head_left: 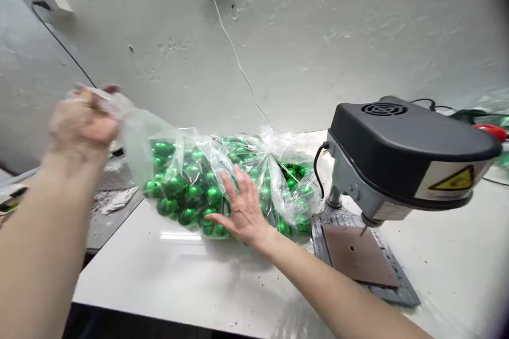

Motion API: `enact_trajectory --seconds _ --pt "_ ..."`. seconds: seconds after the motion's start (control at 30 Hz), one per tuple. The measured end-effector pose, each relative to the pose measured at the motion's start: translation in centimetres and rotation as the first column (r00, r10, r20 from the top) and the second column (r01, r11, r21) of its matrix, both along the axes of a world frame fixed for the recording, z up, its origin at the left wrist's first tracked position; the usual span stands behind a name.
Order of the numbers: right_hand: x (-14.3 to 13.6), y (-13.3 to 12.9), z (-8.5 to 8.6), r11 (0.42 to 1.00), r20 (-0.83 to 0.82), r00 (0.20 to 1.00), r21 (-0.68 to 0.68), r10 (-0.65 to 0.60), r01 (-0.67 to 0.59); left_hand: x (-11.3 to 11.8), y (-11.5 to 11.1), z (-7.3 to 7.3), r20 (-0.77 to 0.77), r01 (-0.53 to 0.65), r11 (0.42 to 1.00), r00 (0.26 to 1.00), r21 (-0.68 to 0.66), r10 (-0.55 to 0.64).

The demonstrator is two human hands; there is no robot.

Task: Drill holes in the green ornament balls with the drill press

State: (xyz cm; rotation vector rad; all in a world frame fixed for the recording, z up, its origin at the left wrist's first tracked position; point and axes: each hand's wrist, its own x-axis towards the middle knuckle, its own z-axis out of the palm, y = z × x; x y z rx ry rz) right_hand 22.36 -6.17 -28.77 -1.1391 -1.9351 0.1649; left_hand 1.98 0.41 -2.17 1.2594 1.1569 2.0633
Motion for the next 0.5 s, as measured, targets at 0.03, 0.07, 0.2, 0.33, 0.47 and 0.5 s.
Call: enact_trajectory --seconds 0.03,0.07,0.2,0.33,0.47,0.5 --pt "-1.1 0.4 0.9 0.997 -0.042 0.996 -0.021 0.075 -0.076 0.9 -0.1 -1.3 -0.007 0.061 0.998 0.998 -0.021 -0.061" --pt "-2.2 0.9 1.7 0.990 -0.085 0.991 -0.083 0.105 -0.112 1.7 -0.4 -2.6 -0.001 0.098 0.995 0.995 -0.029 -0.098" --pt "-6.8 2.7 4.4 0.921 -0.101 0.974 -0.319 0.202 -0.224 3.5 -3.6 -7.8 0.040 0.218 0.970 0.976 -0.107 -0.215" --pt "-10.0 3.8 5.8 0.815 -0.317 0.882 -0.362 0.349 -0.452 2.5 -7.8 -10.9 -0.081 0.256 0.921 0.953 -0.294 -0.290" --pt "-12.1 4.2 7.6 0.797 -0.413 0.845 -0.350 0.341 -0.492 -1.2 -10.0 -12.6 -0.514 0.009 0.994 0.855 -0.110 -0.065" --pt "-12.6 4.1 8.3 0.799 -0.437 0.835 -0.340 0.334 -0.497 -2.3 -10.1 -13.2 -0.619 -0.107 0.994 0.782 -0.020 0.072"
